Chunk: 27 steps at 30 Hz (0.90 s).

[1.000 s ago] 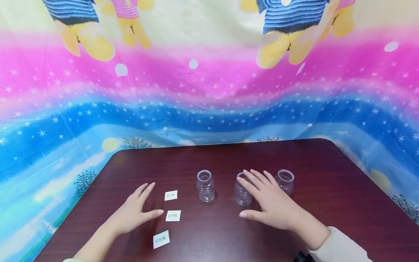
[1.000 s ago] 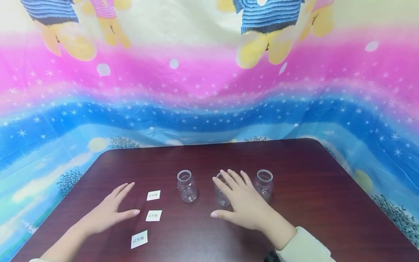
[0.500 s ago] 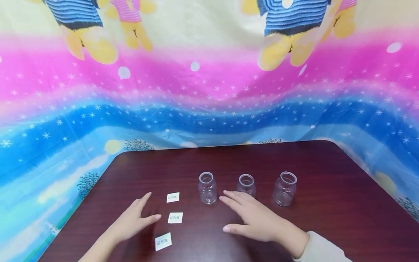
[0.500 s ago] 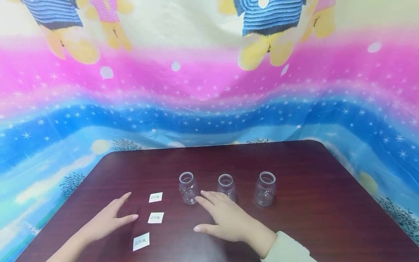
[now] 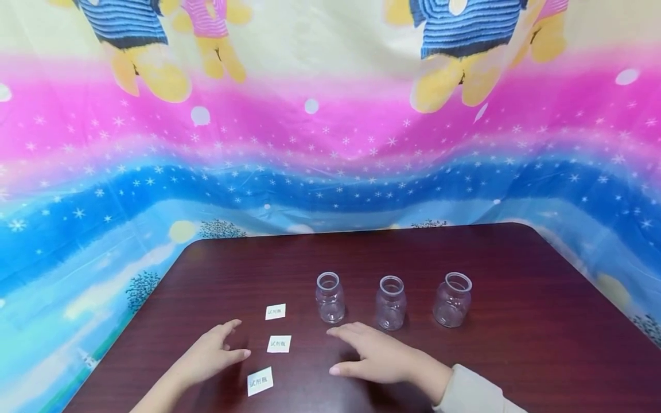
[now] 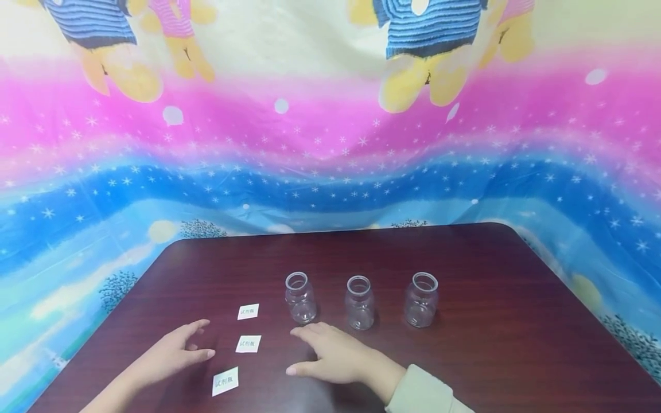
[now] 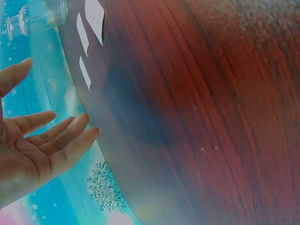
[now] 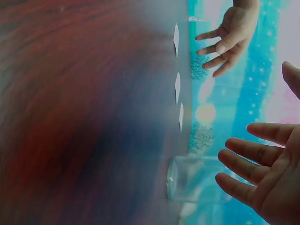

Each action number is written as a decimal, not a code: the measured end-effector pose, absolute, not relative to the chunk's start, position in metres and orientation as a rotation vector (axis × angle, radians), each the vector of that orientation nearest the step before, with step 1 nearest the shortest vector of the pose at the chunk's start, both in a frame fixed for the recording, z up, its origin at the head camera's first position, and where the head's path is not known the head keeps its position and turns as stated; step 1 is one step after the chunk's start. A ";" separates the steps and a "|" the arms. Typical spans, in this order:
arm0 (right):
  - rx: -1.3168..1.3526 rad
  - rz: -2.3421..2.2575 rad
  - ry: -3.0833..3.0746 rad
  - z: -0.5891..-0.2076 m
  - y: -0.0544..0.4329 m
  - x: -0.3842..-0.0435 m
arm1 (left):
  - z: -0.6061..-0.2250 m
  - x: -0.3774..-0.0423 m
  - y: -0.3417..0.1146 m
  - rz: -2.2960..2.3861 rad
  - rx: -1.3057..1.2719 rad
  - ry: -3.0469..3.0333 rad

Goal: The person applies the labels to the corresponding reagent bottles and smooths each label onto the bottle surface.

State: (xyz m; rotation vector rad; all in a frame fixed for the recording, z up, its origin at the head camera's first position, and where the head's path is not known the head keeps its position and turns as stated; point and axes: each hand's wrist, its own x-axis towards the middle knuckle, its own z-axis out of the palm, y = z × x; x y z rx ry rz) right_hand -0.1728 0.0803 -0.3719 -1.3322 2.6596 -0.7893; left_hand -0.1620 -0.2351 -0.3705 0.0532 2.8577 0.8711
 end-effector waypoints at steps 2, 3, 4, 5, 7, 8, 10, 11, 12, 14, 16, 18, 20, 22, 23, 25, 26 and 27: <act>-1.330 -0.812 2.624 -0.375 0.074 -0.173 | -0.372 -0.162 -0.234 0.872 0.047 2.843; -1.326 -0.822 2.607 -0.376 0.071 -0.173 | -0.373 -0.162 -0.233 0.874 0.040 2.836; -1.323 -0.834 2.593 -0.377 0.067 -0.173 | -0.374 -0.161 -0.233 0.878 0.033 2.832; -1.313 -0.852 2.571 -0.378 0.064 -0.173 | -0.375 -0.161 -0.232 0.887 0.028 2.833; -1.296 -0.896 2.533 -0.381 0.058 -0.174 | -0.378 -0.160 -0.232 0.915 0.022 2.829; -1.287 -0.915 2.520 -0.382 0.056 -0.174 | -0.379 -0.159 -0.232 0.933 0.023 2.831; -1.267 -0.965 2.488 -0.384 0.052 -0.175 | -0.382 -0.158 -0.231 0.978 0.018 2.826; -1.252 -0.991 2.472 -0.385 0.050 -0.176 | -0.384 -0.157 -0.231 0.999 0.011 2.822; -1.238 -1.017 2.458 -0.386 0.047 -0.178 | -0.385 -0.157 -0.231 1.023 0.005 2.813; -1.197 -1.081 2.416 -0.387 0.043 -0.180 | -0.387 -0.157 -0.230 1.051 -0.009 2.806; -1.142 -1.148 2.367 -0.388 0.037 -0.182 | -0.389 -0.157 -0.230 1.065 -0.026 2.803; -1.100 -1.200 2.326 -0.389 0.032 -0.183 | -0.390 -0.157 -0.229 1.089 -0.039 2.789; -1.073 -1.224 2.308 -0.391 0.027 -0.184 | -0.392 -0.157 -0.229 1.108 -0.043 2.773; -1.065 -1.228 2.307 -0.393 0.023 -0.185 | -0.393 -0.156 -0.230 1.129 -0.038 2.758; -1.064 -1.223 2.311 -0.393 0.021 -0.185 | -0.394 -0.156 -0.231 1.142 -0.034 2.748; -1.071 -1.208 2.332 -0.396 0.017 -0.186 | -0.396 -0.155 -0.232 1.165 -0.017 2.733; -1.075 -1.203 2.337 -0.397 0.015 -0.187 | -0.396 -0.155 -0.232 1.173 -0.013 2.726; -1.083 -1.192 2.348 -0.398 0.014 -0.187 | -0.397 -0.155 -0.232 1.190 -0.008 2.711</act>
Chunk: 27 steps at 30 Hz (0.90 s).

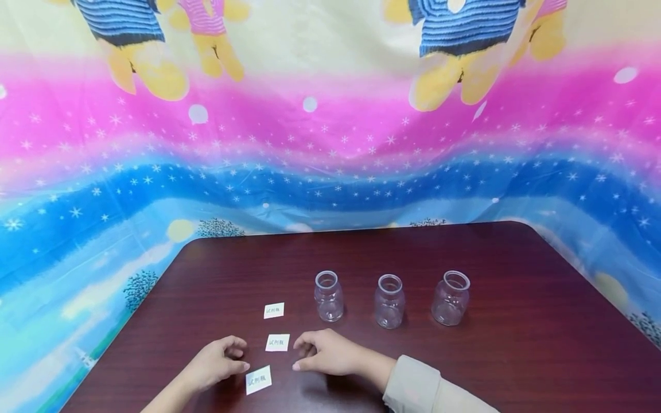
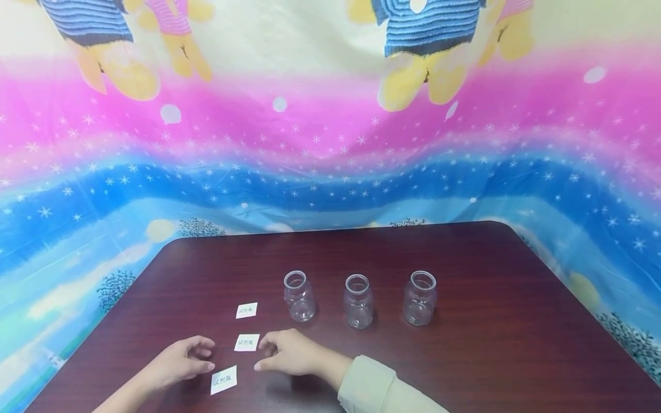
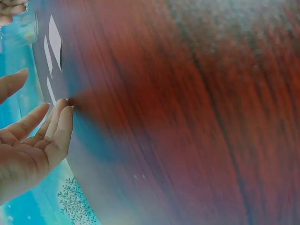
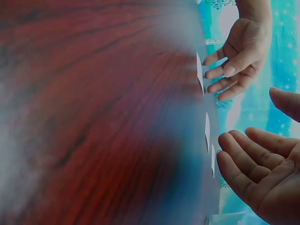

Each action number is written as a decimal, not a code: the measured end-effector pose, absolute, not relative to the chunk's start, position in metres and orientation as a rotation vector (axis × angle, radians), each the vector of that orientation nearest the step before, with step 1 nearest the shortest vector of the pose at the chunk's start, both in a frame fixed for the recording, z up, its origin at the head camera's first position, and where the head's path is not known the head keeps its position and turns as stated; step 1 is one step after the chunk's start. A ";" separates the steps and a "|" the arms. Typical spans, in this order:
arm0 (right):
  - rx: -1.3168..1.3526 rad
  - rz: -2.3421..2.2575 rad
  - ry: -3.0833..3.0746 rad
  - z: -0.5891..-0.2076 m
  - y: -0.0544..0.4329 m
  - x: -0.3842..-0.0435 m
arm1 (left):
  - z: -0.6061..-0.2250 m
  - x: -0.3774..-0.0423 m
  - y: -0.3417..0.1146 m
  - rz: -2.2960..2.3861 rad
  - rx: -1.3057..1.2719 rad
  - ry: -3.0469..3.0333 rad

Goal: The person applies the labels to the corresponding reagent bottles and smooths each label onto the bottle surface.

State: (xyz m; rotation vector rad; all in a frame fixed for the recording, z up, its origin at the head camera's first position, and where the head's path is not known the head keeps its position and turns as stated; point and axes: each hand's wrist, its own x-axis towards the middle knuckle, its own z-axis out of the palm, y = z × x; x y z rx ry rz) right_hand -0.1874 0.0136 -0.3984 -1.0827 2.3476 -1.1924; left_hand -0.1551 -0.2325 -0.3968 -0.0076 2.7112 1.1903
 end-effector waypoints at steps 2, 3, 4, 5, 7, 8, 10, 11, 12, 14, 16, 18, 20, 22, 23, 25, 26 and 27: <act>-1.098 -1.174 2.362 -0.401 0.010 -0.188 | -0.397 -0.155 -0.233 1.230 0.003 2.680; -1.112 -1.157 2.373 -0.402 0.008 -0.189 | -0.398 -0.155 -0.233 1.248 0.005 2.662; -1.122 -1.141 2.380 -0.403 0.006 -0.189 | -0.398 -0.154 -0.234 1.267 0.003 2.642; -1.133 -1.121 2.391 -0.404 0.004 -0.189 | -0.398 -0.154 -0.234 1.284 0.002 2.627; -1.142 -1.086 2.410 -0.405 -0.001 -0.189 | -0.399 -0.154 -0.234 1.308 -0.008 2.602; -1.141 -1.072 2.418 -0.405 -0.003 -0.189 | -0.399 -0.153 -0.234 1.318 -0.011 2.592; -1.133 -1.053 2.438 -0.405 -0.007 -0.189 | -0.400 -0.153 -0.234 1.334 -0.017 2.581; -1.131 -1.051 2.446 -0.405 -0.009 -0.189 | -0.401 -0.152 -0.234 1.337 -0.020 2.578; -1.129 -1.049 2.452 -0.406 -0.011 -0.189 | -0.401 -0.152 -0.234 1.339 -0.022 2.575; -1.135 -1.041 2.469 -0.407 -0.015 -0.189 | -0.402 -0.151 -0.234 1.342 -0.018 2.570; -1.140 -1.036 2.482 -0.408 -0.019 -0.189 | -0.403 -0.150 -0.234 1.340 -0.006 2.570; -1.142 -1.027 2.498 -0.410 -0.022 -0.189 | -0.404 -0.150 -0.234 1.305 0.024 2.601; -1.123 -1.032 2.511 -0.411 -0.025 -0.190 | -0.405 -0.150 -0.234 1.260 0.068 2.642; -1.105 -1.029 2.536 -0.413 -0.027 -0.191 | -0.407 -0.150 -0.235 1.220 0.111 2.681; -1.096 -1.025 2.550 -0.413 -0.028 -0.192 | -0.408 -0.150 -0.235 1.202 0.128 2.697; -1.080 -1.009 2.575 -0.415 -0.031 -0.194 | -0.410 -0.150 -0.235 1.194 0.148 2.698; -1.080 -0.997 2.586 -0.415 -0.033 -0.194 | -0.411 -0.149 -0.235 1.195 0.155 2.697; -1.081 -0.986 2.594 -0.416 -0.035 -0.194 | -0.411 -0.149 -0.234 1.197 0.158 2.696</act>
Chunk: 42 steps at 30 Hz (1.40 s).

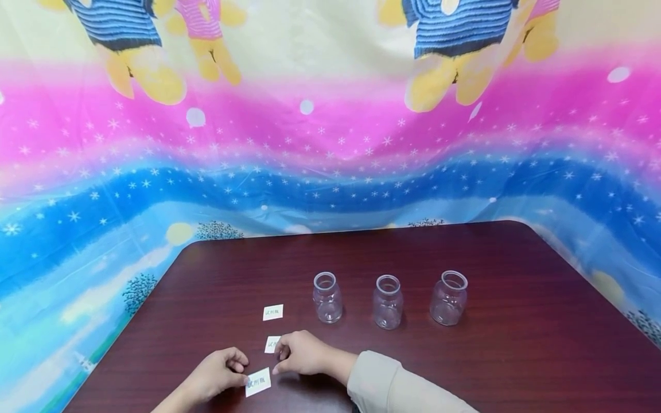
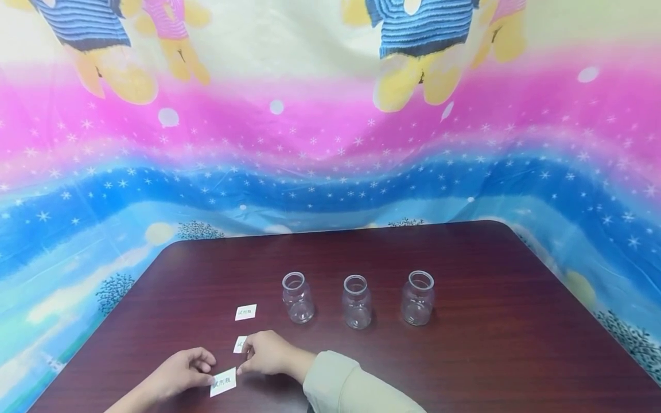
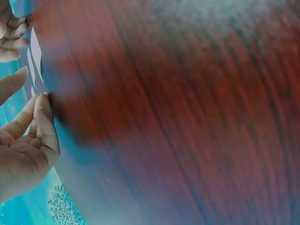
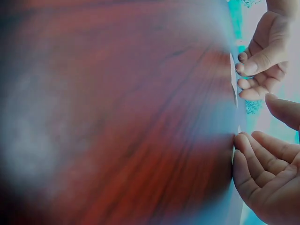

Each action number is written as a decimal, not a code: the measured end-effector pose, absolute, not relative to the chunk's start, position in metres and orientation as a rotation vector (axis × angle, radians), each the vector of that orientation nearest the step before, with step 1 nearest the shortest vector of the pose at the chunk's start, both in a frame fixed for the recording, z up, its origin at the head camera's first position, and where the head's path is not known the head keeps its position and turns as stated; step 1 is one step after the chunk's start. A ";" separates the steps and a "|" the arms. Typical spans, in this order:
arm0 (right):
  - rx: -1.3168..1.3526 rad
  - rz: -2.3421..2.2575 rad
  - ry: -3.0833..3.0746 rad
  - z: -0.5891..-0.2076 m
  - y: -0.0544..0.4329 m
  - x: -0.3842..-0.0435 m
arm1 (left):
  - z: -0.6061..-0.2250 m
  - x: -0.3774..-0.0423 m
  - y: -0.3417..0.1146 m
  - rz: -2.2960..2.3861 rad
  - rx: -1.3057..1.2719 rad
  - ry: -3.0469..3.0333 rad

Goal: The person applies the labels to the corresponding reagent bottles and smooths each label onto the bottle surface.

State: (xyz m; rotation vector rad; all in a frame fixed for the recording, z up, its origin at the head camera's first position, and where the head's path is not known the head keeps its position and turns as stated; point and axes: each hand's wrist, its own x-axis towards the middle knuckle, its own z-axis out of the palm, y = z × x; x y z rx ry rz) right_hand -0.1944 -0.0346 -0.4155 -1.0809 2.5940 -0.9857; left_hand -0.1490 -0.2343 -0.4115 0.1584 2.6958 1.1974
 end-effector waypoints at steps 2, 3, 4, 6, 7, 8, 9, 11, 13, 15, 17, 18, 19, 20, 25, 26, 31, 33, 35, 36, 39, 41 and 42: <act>-1.093 -0.961 2.607 -0.415 -0.039 -0.194 | -0.413 -0.148 -0.234 1.198 0.178 2.704; -1.102 -0.950 2.611 -0.415 -0.041 -0.193 | -0.414 -0.148 -0.234 1.194 0.183 2.709; -1.112 -0.937 2.618 -0.415 -0.043 -0.192 | -0.414 -0.147 -0.233 1.185 0.193 2.721; -1.124 -0.906 2.639 -0.414 -0.046 -0.189 | -0.415 -0.146 -0.233 1.170 0.206 2.744; -1.121 -0.889 2.651 -0.413 -0.048 -0.188 | -0.416 -0.145 -0.233 1.164 0.213 2.753; -1.113 -0.870 2.665 -0.413 -0.050 -0.186 | -0.416 -0.145 -0.232 1.154 0.215 2.760; -1.100 -0.853 2.678 -0.412 -0.051 -0.185 | -0.416 -0.145 -0.232 1.143 0.224 2.771; -1.071 -0.806 2.713 -0.412 -0.054 -0.182 | -0.416 -0.145 -0.232 1.126 0.246 2.791; -1.037 -0.749 2.750 -0.412 -0.057 -0.180 | -0.415 -0.145 -0.231 1.110 0.268 2.802; -1.028 -0.674 2.786 -0.411 -0.059 -0.178 | -0.414 -0.145 -0.230 1.101 0.294 2.810; -1.031 -0.587 2.820 -0.411 -0.061 -0.175 | -0.414 -0.146 -0.230 1.106 0.318 2.807; -1.035 -0.550 2.832 -0.410 -0.061 -0.174 | -0.414 -0.146 -0.230 1.104 0.329 2.807; -1.043 -0.516 2.843 -0.410 -0.062 -0.173 | -0.414 -0.146 -0.230 1.104 0.344 2.806; -1.051 -0.486 2.853 -0.410 -0.063 -0.173 | -0.414 -0.146 -0.230 1.103 0.355 2.804; -1.069 -0.431 2.883 -0.412 -0.065 -0.170 | -0.415 -0.147 -0.228 1.092 0.355 2.799; -1.068 -0.435 2.885 -0.412 -0.065 -0.170 | -0.415 -0.147 -0.228 1.093 0.344 2.800; -1.039 -0.463 2.895 -0.413 -0.065 -0.169 | -0.416 -0.147 -0.226 1.079 0.338 2.813; -1.026 -0.471 2.899 -0.413 -0.065 -0.169 | -0.416 -0.147 -0.226 1.067 0.360 2.821; -1.016 -0.481 2.902 -0.414 -0.065 -0.169 | -0.416 -0.146 -0.226 1.062 0.386 2.825; -1.014 -0.485 2.902 -0.414 -0.065 -0.169 | -0.416 -0.146 -0.226 1.060 0.397 2.828; -1.006 -0.501 2.900 -0.414 -0.065 -0.170 | -0.417 -0.146 -0.225 1.052 0.411 2.827; -0.995 -0.526 2.887 -0.414 -0.065 -0.169 | -0.418 -0.146 -0.225 1.061 0.413 2.815; -0.989 -0.542 2.879 -0.414 -0.065 -0.169 | -0.418 -0.145 -0.225 1.072 0.410 2.801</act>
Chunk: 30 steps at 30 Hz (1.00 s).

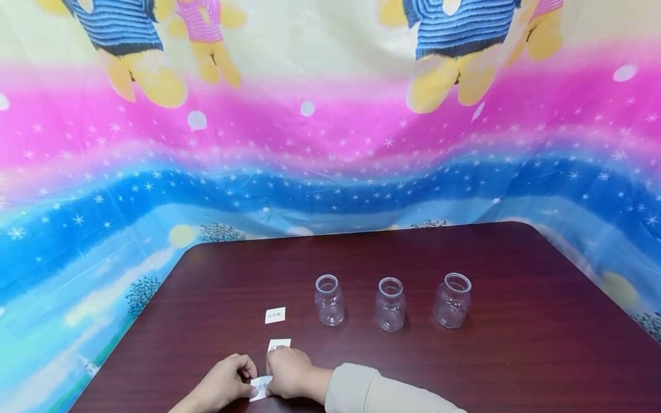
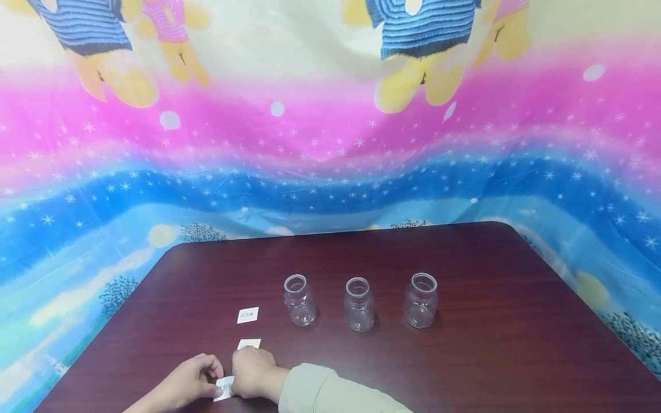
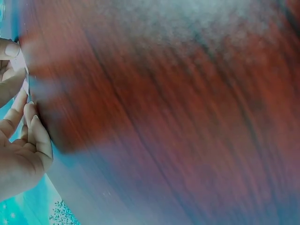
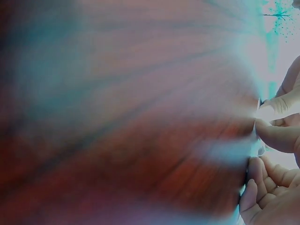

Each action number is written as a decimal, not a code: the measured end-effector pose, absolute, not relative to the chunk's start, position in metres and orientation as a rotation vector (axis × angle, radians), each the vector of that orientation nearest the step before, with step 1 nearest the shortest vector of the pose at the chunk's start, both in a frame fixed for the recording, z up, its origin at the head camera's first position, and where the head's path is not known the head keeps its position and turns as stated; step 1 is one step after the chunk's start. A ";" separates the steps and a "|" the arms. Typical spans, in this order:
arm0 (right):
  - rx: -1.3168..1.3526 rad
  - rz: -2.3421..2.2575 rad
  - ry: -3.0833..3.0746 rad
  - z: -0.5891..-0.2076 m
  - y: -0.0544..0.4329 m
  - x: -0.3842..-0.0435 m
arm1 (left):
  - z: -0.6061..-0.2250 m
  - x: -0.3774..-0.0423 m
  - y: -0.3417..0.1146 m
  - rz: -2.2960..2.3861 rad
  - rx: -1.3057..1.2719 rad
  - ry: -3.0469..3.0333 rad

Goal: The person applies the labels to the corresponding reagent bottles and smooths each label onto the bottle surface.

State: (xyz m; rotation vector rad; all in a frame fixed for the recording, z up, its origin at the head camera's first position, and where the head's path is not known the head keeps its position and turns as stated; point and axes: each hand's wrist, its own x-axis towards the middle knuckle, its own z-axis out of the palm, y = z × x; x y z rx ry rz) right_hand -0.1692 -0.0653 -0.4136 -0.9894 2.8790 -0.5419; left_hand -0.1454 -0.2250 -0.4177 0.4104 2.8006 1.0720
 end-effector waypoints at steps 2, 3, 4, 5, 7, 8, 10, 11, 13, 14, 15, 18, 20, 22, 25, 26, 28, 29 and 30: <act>-0.978 -0.577 2.859 -0.413 -0.065 -0.169 | -0.418 -0.145 -0.225 1.112 0.410 2.761; -0.974 -0.597 2.846 -0.413 -0.066 -0.169 | -0.418 -0.145 -0.225 1.132 0.406 2.738; -0.968 -0.625 2.829 -0.413 -0.066 -0.169 | -0.418 -0.145 -0.225 1.157 0.401 2.712; -0.962 -0.653 2.813 -0.413 -0.066 -0.170 | -0.417 -0.145 -0.225 1.176 0.398 2.689; -0.952 -0.713 2.781 -0.414 -0.066 -0.171 | -0.417 -0.146 -0.225 1.215 0.396 2.646; -0.953 -0.746 2.766 -0.415 -0.066 -0.172 | -0.416 -0.147 -0.225 1.228 0.399 2.631; -0.961 -0.845 2.722 -0.415 -0.065 -0.174 | -0.416 -0.147 -0.226 1.258 0.402 2.597; -0.974 -0.888 2.711 -0.416 -0.064 -0.175 | -0.416 -0.148 -0.226 1.274 0.407 2.579; -0.994 -0.976 2.684 -0.415 -0.062 -0.177 | -0.416 -0.149 -0.228 1.324 0.415 2.531; -1.002 -1.021 2.670 -0.414 -0.061 -0.178 | -0.416 -0.150 -0.228 1.348 0.420 2.507; -1.005 -1.057 2.661 -0.413 -0.060 -0.178 | -0.416 -0.151 -0.228 1.368 0.419 2.484; -0.982 -1.142 2.634 -0.412 -0.057 -0.180 | -0.415 -0.152 -0.229 1.423 0.450 2.440; -0.953 -1.209 2.598 -0.411 -0.055 -0.182 | -0.413 -0.153 -0.229 1.433 0.473 2.448; -0.912 -1.278 2.564 -0.411 -0.052 -0.183 | -0.411 -0.153 -0.228 1.444 0.483 2.462; -0.860 -1.374 2.522 -0.411 -0.047 -0.184 | -0.408 -0.154 -0.225 1.449 0.467 2.501; -0.845 -1.398 2.514 -0.411 -0.046 -0.185 | -0.407 -0.154 -0.224 1.452 0.452 2.509; -0.835 -1.452 2.492 -0.410 -0.042 -0.185 | -0.405 -0.154 -0.220 1.461 0.421 2.521; -0.832 -1.477 2.476 -0.410 -0.040 -0.186 | -0.404 -0.154 -0.219 1.474 0.400 2.520; -0.832 -1.502 2.462 -0.409 -0.038 -0.186 | -0.404 -0.155 -0.217 1.492 0.377 2.514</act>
